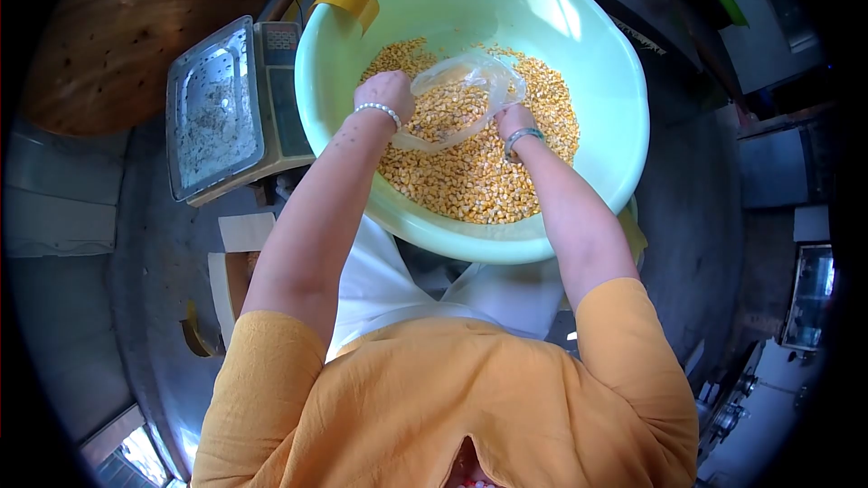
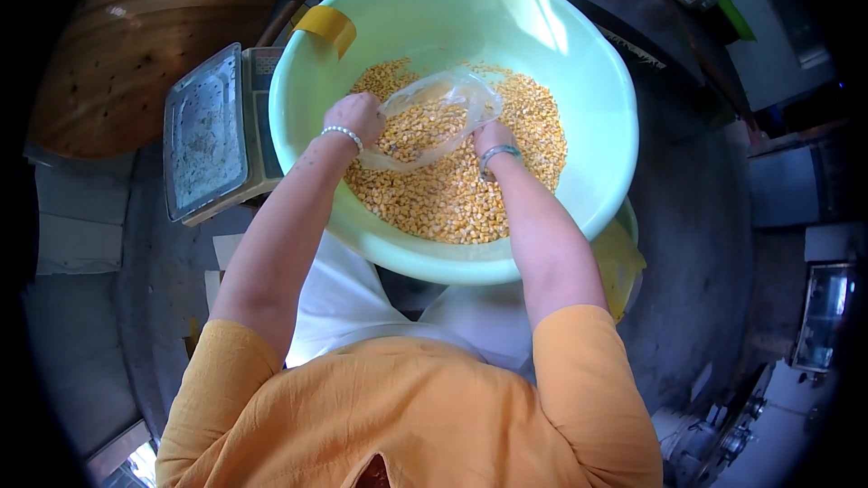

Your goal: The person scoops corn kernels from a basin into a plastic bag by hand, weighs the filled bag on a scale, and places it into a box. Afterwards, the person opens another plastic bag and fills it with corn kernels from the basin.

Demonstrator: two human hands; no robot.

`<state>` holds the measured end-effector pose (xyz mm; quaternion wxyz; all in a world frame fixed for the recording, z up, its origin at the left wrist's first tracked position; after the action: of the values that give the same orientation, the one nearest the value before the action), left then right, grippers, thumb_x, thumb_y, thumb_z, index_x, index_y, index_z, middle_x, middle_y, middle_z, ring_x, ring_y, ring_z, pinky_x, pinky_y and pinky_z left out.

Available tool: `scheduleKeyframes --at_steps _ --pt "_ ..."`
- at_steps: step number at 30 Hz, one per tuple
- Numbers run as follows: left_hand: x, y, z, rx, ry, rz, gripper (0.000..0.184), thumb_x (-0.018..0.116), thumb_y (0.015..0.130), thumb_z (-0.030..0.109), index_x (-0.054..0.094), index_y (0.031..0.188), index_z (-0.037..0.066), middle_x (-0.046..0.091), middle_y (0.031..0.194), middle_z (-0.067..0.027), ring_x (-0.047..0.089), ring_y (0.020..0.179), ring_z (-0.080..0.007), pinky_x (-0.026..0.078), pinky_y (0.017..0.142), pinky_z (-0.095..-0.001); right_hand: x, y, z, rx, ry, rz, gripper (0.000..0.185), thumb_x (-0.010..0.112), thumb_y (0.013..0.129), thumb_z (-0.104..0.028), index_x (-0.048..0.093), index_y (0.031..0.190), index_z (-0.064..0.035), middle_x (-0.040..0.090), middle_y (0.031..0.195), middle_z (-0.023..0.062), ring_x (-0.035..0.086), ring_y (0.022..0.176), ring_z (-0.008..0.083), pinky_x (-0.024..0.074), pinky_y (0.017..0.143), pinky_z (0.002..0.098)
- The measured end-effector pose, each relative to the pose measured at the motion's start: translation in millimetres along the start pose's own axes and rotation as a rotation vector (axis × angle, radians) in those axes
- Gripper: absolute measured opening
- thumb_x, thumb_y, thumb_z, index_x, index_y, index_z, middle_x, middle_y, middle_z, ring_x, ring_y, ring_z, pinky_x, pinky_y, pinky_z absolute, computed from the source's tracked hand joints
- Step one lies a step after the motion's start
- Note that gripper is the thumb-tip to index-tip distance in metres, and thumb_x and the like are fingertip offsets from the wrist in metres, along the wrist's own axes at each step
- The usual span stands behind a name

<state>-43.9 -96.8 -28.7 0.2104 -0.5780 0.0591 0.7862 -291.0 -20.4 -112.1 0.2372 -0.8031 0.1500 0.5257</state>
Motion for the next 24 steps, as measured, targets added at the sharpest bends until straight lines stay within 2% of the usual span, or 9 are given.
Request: scheduleKeyframes --at_steps 4,7,11,13,16,20,22,24 --pt "-1.0 -1.0 0.6 -0.004 -0.003 -0.002 0.021 0.051 0.076 0.018 0.066 0.084 0.006 0.064 0.088 -0.0152 0.061 0.086 -0.0292 0.050 0.076 -0.0388 -17.3 0.1 9.4 0.039 0.152 0.099 0.028 0.056 0.081 -0.028 0.067 0.087 -0.0026 0.063 0.088 0.0218 0.062 0.087 0.0348 0.0490 0.076 0.0411" --pt "-2.2 -2.1 1.2 -0.005 -0.005 -0.005 0.021 0.052 0.076 0.018 0.066 0.085 0.006 0.064 0.088 -0.0151 0.061 0.086 -0.0293 0.050 0.076 -0.0385 -20.0 20.3 48.7 0.153 0.332 0.247 0.028 0.059 0.078 -0.028 0.067 0.078 -0.0004 0.064 0.077 0.0212 0.063 0.075 0.0345 0.0488 0.070 0.0405" --pt "-2.3 -1.0 1.2 -0.001 0.003 0.009 0.021 0.052 0.077 0.018 0.066 0.086 0.006 0.064 0.089 -0.0154 0.061 0.088 -0.0295 0.050 0.077 -0.0384 -38.2 34.4 66.8 0.233 0.768 0.317 0.034 0.059 0.080 -0.029 0.060 0.067 0.0029 0.056 0.057 0.0122 0.054 0.053 0.0228 0.0431 0.054 0.0356" --pt "-4.6 -3.0 2.4 0.000 -0.006 -0.005 0.021 0.052 0.077 0.018 0.066 0.086 0.006 0.064 0.090 -0.0156 0.061 0.088 -0.0300 0.050 0.077 -0.0386 -74.4 17.7 32.0 0.202 1.036 0.287 0.038 0.058 0.083 -0.029 0.055 0.062 0.0028 0.049 0.050 0.0062 0.047 0.046 0.0161 0.0380 0.047 0.0325" --pt "-7.0 -3.9 2.6 0.002 -0.026 -0.022 0.021 0.051 0.077 0.016 0.066 0.087 0.005 0.064 0.091 -0.0159 0.061 0.088 -0.0304 0.049 0.077 -0.0388 -113.2 4.0 -17.6 -0.005 1.068 0.259 0.040 0.055 0.086 -0.029 0.051 0.059 0.0002 0.044 0.050 0.0013 0.043 0.045 0.0114 0.0341 0.043 0.0287" --pt "-8.4 -5.7 3.7 0.009 -0.045 -0.010 0.022 0.050 0.077 0.014 0.066 0.088 0.005 0.064 0.092 -0.0156 0.061 0.089 -0.0306 0.049 0.077 -0.0387 -93.9 9.8 -71.4 -0.292 0.803 0.240 0.036 0.055 0.085 -0.029 0.056 0.061 -0.0021 0.049 0.051 0.0050 0.043 0.046 0.0118 0.0373 0.047 0.0296" --pt "-11.6 -8.5 4.3 0.007 -0.057 0.002 0.021 0.050 0.077 0.013 0.066 0.088 0.006 0.064 0.092 -0.0152 0.061 0.089 -0.0304 0.049 0.077 -0.0387 -75.4 -9.1 -107.2 -0.296 0.498 0.131 0.033 0.056 0.084 -0.029 0.061 0.066 -0.0023 0.054 0.054 0.0061 0.046 0.049 0.0141 0.0405 0.050 0.0312" --pt "-13.5 -9.4 1.7 -0.009 -0.070 0.016 0.021 0.050 0.077 0.012 0.066 0.088 0.006 0.064 0.093 -0.0150 0.061 0.089 -0.0303 0.049 0.077 -0.0385 -47.9 -15.2 -129.5 -0.315 0.374 0.053 0.035 0.056 0.084 -0.031 0.062 0.069 -0.0013 0.059 0.059 0.0105 0.052 0.052 0.0211 0.0433 0.054 0.0340"
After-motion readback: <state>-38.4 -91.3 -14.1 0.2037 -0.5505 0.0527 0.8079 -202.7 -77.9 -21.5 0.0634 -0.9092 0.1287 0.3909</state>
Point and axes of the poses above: each hand's wrist, its own y-axis towards the middle knuckle, its own x-axis out of the palm, z = x × y, the point moved 10 cm from there along y, towards the middle knuckle
